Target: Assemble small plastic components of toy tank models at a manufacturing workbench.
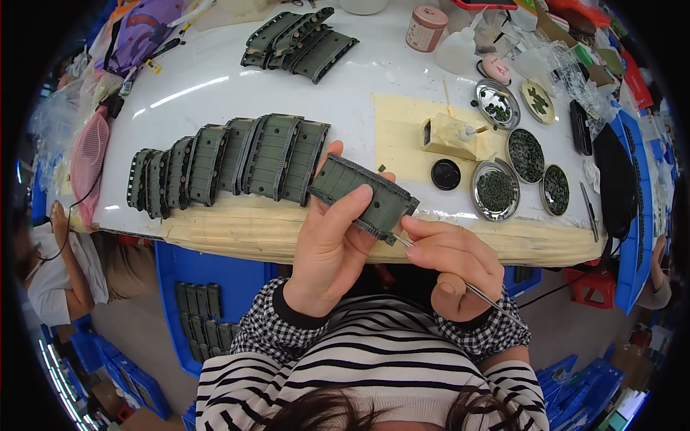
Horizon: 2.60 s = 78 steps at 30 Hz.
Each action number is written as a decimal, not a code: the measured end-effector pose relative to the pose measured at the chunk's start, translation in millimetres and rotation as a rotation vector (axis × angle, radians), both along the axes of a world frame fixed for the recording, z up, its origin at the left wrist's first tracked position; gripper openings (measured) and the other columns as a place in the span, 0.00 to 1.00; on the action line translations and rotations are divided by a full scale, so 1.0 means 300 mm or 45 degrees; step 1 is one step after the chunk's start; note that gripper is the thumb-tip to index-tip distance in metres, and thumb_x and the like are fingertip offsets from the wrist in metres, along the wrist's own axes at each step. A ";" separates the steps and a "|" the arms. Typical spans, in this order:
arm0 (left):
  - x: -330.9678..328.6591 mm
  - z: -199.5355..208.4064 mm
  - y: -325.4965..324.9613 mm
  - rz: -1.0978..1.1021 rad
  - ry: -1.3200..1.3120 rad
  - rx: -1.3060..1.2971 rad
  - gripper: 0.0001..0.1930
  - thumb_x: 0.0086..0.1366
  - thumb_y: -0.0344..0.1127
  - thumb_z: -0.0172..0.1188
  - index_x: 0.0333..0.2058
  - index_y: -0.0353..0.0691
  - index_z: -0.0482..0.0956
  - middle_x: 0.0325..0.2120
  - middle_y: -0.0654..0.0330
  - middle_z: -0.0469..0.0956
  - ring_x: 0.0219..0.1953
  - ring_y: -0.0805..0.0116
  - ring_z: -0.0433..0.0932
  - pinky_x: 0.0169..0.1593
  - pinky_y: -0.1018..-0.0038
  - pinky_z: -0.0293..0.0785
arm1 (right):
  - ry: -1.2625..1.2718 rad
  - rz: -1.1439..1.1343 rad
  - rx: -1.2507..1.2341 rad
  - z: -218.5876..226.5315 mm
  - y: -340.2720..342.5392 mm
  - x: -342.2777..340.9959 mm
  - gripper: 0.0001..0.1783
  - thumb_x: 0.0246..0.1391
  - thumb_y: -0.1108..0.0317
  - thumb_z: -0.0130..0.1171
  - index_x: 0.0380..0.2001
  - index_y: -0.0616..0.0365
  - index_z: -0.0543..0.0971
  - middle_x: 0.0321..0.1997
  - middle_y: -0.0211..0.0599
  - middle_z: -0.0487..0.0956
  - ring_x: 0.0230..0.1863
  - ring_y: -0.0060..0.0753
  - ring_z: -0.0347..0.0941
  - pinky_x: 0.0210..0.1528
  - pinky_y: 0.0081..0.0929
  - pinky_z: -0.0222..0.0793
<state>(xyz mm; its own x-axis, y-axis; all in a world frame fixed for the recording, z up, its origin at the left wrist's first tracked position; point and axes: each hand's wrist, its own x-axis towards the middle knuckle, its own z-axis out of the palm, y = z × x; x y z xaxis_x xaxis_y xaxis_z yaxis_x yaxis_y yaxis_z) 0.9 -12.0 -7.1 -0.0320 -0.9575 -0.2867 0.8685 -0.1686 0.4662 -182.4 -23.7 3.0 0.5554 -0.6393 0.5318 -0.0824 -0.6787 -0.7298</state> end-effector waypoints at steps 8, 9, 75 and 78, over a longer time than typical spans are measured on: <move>0.002 -0.003 0.002 -0.007 -0.006 -0.002 0.34 0.66 0.25 0.52 0.65 0.53 0.48 0.50 0.49 0.70 0.52 0.63 0.74 0.52 0.65 0.77 | -0.024 0.014 -0.009 -0.007 0.001 0.000 0.15 0.55 0.72 0.58 0.46 0.65 0.76 0.47 0.53 0.77 0.51 0.50 0.76 0.49 0.37 0.75; 0.001 -0.003 0.003 -0.009 -0.009 0.000 0.34 0.66 0.25 0.52 0.65 0.53 0.48 0.50 0.49 0.70 0.52 0.63 0.74 0.52 0.65 0.77 | -0.025 0.017 -0.009 -0.008 0.001 -0.001 0.15 0.55 0.72 0.58 0.46 0.65 0.76 0.47 0.53 0.77 0.51 0.50 0.76 0.49 0.37 0.75; -0.042 0.035 -0.005 -0.086 0.264 0.152 0.22 0.65 0.58 0.53 0.44 0.47 0.68 0.38 0.62 0.78 0.39 0.73 0.81 0.39 0.81 0.81 | 0.255 -0.119 -0.777 0.122 -0.058 -0.030 0.21 0.53 0.54 0.61 0.40 0.62 0.80 0.41 0.43 0.76 0.41 0.43 0.80 0.33 0.25 0.78; -0.038 0.029 -0.004 -0.097 0.253 0.133 0.22 0.65 0.58 0.52 0.45 0.47 0.67 0.38 0.62 0.78 0.39 0.73 0.81 0.40 0.81 0.81 | 0.268 -0.118 -0.785 0.120 -0.058 -0.029 0.20 0.53 0.54 0.61 0.40 0.62 0.80 0.40 0.43 0.77 0.41 0.43 0.80 0.33 0.25 0.78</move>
<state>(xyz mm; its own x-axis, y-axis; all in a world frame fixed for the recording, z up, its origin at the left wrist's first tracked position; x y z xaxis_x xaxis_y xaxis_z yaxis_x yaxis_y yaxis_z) -10.4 -13.2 1.7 -0.1688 -0.9155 -0.3652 0.9244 -0.2756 0.2637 -191.0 -41.2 39.1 0.6448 -0.3024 0.7020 -0.2589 -0.9505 -0.1716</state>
